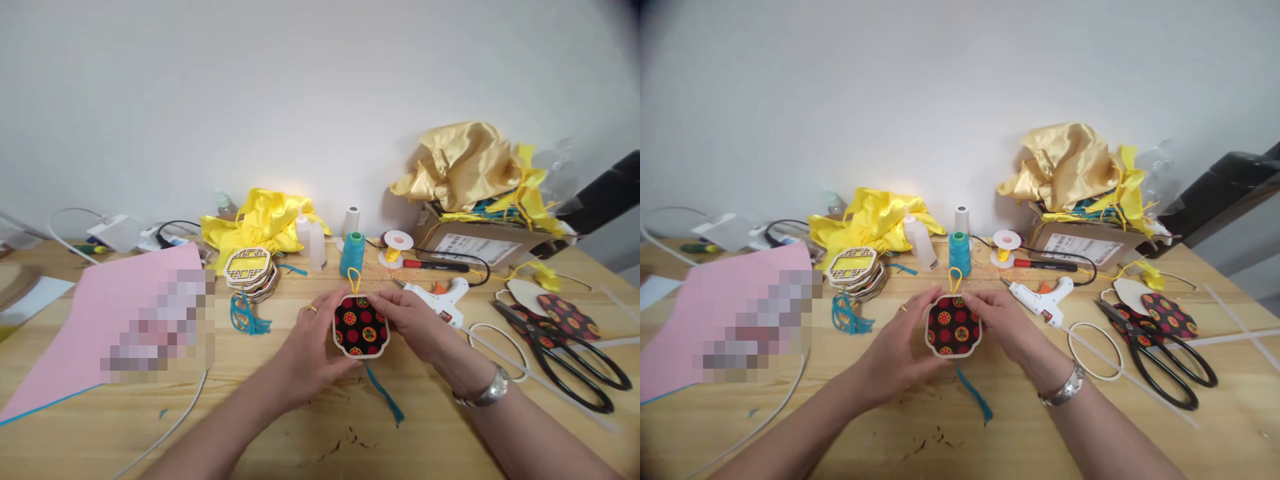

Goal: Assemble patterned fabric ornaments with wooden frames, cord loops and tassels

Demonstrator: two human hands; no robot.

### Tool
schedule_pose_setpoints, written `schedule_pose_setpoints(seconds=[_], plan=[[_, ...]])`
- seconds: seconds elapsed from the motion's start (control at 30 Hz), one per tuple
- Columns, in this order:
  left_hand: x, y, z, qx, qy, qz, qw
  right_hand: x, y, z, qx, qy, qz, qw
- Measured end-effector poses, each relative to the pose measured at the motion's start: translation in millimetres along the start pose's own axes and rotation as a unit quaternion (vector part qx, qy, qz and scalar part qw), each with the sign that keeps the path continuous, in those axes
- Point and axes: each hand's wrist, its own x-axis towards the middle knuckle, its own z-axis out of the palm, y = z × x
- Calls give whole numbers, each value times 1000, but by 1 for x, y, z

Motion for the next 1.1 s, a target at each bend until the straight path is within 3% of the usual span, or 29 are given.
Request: schedule_pose_setpoints(seconds=[0.1,0.17,0.27,0.33,0.47,0.73,1.1], plan=[[-2,-9,5,-64,-7,-16,998,3,7,3,18,13,-3,1000],[-2,-14,6,-168,-13,-43,985,3,10,4,20,24,-2,1000],[0,-15,6,-357,-3,-112,927,4,13,4,-8,41,-10,999],[3,-13,5,-410,10,-162,897,4,14,4,-41,50,-26,998],[7,-7,1,-384,16,-205,900,-1,13,6,-120,53,-72,989],[4,-4,-2,-292,12,-156,943,-12,13,7,-189,32,-127,973],[1,-3,-3,-258,10,-121,958,-14,12,9,-234,48,-160,958]])
